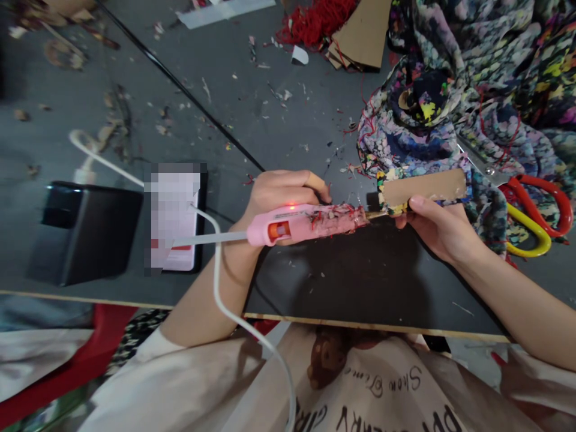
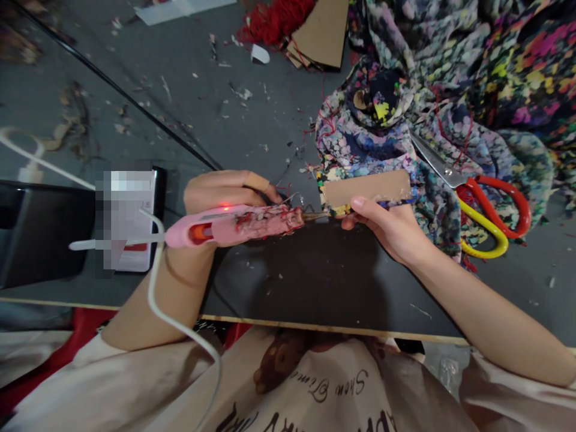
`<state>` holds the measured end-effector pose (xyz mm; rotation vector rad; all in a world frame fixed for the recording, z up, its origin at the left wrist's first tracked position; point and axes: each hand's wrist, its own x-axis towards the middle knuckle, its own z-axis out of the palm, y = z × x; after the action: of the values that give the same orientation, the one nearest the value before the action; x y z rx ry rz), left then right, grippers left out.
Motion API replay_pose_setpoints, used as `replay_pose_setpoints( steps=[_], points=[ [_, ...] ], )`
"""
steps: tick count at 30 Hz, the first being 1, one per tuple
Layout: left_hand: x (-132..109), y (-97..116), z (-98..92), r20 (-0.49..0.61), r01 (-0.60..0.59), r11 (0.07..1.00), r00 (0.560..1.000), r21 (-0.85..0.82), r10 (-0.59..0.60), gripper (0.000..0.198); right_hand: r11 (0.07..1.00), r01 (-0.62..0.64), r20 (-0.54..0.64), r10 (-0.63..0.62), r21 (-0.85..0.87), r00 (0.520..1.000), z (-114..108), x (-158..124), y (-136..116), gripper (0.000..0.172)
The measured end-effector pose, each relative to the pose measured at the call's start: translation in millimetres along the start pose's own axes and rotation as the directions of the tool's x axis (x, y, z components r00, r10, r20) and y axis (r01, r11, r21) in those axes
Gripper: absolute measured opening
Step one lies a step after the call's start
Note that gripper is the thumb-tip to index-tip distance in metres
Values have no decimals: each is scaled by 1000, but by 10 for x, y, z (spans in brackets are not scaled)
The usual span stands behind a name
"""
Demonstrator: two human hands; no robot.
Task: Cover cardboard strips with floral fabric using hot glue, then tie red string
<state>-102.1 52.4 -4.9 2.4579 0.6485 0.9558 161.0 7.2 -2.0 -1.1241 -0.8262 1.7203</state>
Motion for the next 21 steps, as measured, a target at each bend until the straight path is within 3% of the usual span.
replay_pose_setpoints(
  steps=[21],
  points=[
    [-6, -7, -16, 25, -16, 999, 1000, 43, 15, 24, 999, -30, 6, 30, 20, 1000, 10, -6, -1, 31]
  ],
)
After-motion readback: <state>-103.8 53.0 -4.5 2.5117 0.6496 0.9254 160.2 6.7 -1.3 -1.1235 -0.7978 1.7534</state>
